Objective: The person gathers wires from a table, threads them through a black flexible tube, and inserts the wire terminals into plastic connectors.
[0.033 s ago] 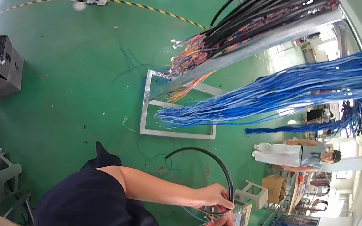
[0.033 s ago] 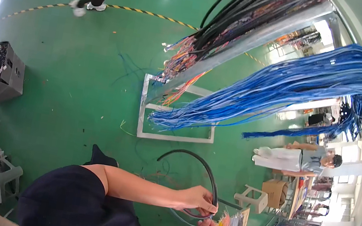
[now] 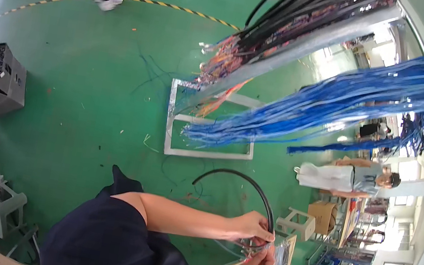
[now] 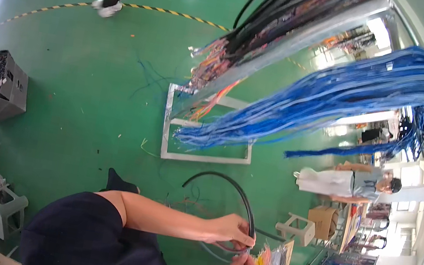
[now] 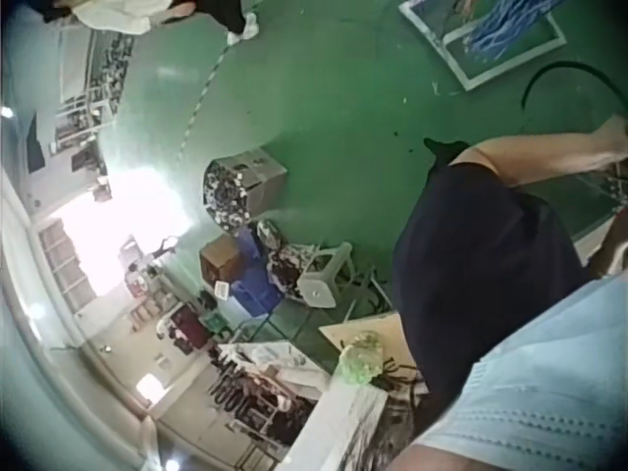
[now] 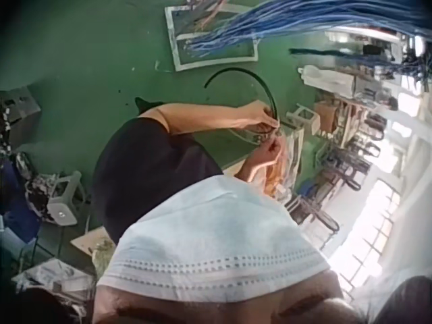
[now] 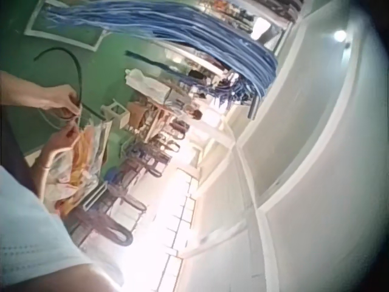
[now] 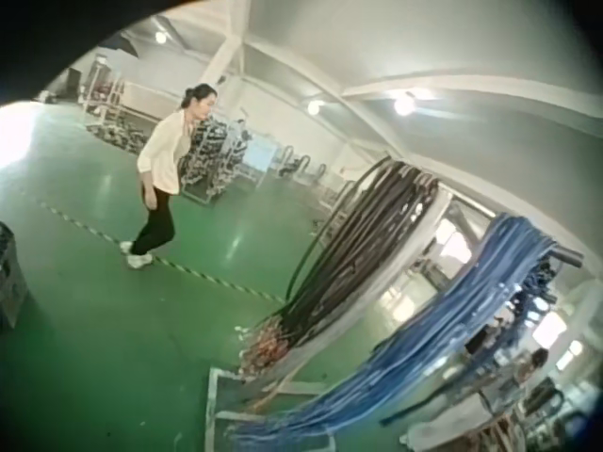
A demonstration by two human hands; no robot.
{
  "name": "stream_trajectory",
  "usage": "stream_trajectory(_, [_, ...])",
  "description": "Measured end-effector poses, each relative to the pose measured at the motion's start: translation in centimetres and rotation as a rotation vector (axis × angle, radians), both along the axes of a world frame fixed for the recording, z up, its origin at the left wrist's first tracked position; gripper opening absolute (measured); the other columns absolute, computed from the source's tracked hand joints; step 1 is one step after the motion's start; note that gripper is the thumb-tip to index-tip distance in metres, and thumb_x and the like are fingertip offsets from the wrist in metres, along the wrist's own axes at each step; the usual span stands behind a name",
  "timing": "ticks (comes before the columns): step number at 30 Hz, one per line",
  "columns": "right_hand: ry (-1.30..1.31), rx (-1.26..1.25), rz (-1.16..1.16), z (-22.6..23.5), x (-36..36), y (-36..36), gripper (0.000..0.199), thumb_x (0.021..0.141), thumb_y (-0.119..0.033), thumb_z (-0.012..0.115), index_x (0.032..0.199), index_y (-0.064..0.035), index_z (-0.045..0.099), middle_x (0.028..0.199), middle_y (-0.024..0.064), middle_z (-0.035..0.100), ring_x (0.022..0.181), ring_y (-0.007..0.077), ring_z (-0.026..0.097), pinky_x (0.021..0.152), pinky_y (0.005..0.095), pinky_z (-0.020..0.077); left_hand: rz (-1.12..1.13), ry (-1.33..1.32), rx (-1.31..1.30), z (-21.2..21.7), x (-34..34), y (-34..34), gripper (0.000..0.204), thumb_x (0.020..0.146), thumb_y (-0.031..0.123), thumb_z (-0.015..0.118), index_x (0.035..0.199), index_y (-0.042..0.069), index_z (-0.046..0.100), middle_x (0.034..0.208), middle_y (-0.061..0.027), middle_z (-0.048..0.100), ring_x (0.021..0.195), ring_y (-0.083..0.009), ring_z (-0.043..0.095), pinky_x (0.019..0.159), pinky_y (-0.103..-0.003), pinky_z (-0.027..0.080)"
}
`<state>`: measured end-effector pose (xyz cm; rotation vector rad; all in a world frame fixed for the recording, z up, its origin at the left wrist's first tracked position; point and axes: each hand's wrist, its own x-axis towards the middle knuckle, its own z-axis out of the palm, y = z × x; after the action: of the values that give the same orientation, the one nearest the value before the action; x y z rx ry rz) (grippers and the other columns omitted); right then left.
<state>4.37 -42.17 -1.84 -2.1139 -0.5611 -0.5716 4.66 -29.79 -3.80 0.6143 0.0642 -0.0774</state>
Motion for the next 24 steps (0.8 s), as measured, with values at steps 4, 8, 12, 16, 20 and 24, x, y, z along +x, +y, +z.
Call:
stream_trajectory(4, [0.069,-0.111,-0.077,0.1,0.1,-0.1,0.014,0.082,-0.009,0.050,0.074,0.0018,0.050,0.060,0.0023,0.048,0.050,0.0063,0.041,0.043,0.0190,0.0338,-0.009,0.044,0.024,0.3,-0.2,0.4,0.018,0.071,0.012,0.065,0.085,0.004,0.059,0.076,-0.0027,0.059,0.068,-0.0087,0.056,0.063,-0.020,0.047])
stream_trajectory(8, [0.177,-0.069,-0.069,1.2,-0.8,0.4,0.016,0.082,-0.010,0.050,0.070,0.0011,0.049,0.056,0.0012,0.046,0.048,0.0052,0.039,0.042,0.0177,0.0318,-0.095,-0.017,-0.020,-0.2,-0.4,0.7,0.018,0.071,0.012,0.065,0.085,0.003,0.059,0.076,-0.0025,0.059,0.069,-0.0077,0.055,0.063,-0.019,0.046])
stream_trajectory(12, [0.361,0.203,0.003,0.9,-2.0,0.1,0.018,0.081,-0.009,0.052,0.067,0.0004,0.048,0.053,0.0001,0.044,0.046,0.0048,0.040,0.042,0.0156,0.0314,-0.041,-0.070,0.082,-0.2,-0.9,-0.3,0.020,0.068,0.011,0.067,0.082,0.000,0.059,0.067,-0.0028,0.057,0.058,-0.0077,0.052,0.053,-0.019,0.043])
stream_trajectory(16, [0.158,0.090,-0.111,0.7,-3.2,0.1,0.010,0.081,-0.004,0.051,0.074,0.0030,0.053,0.058,0.0013,0.048,0.049,0.0058,0.043,0.046,0.0166,0.0354,-0.058,-0.050,0.166,0.2,-2.0,-1.2,0.018,0.071,0.012,0.064,0.084,0.002,0.058,0.076,-0.0021,0.058,0.069,-0.0066,0.054,0.060,-0.019,0.045])
stream_trajectory(20, [0.061,-0.013,-0.062,2.3,-4.6,0.7,0.011,0.078,0.000,0.051,0.087,0.0038,0.057,0.070,0.0031,0.054,0.061,0.0076,0.047,0.055,0.0201,0.0403,-0.071,-0.027,0.004,1.3,-2.5,-0.6,0.014,0.073,0.014,0.063,0.082,0.004,0.058,0.073,-0.0003,0.057,0.063,-0.0057,0.051,0.056,-0.018,0.042])
stream_trajectory(24, [0.203,0.101,-0.159,3.0,-4.6,1.6,0.013,0.075,0.003,0.053,0.087,0.0033,0.056,0.074,0.0030,0.053,0.067,0.0084,0.049,0.060,0.0203,0.0416,-0.214,0.037,0.309,4.1,-3.3,2.9,0.018,0.076,0.024,0.061,0.084,0.007,0.060,0.077,-0.0006,0.058,0.063,-0.0070,0.051,0.063,-0.019,0.043])
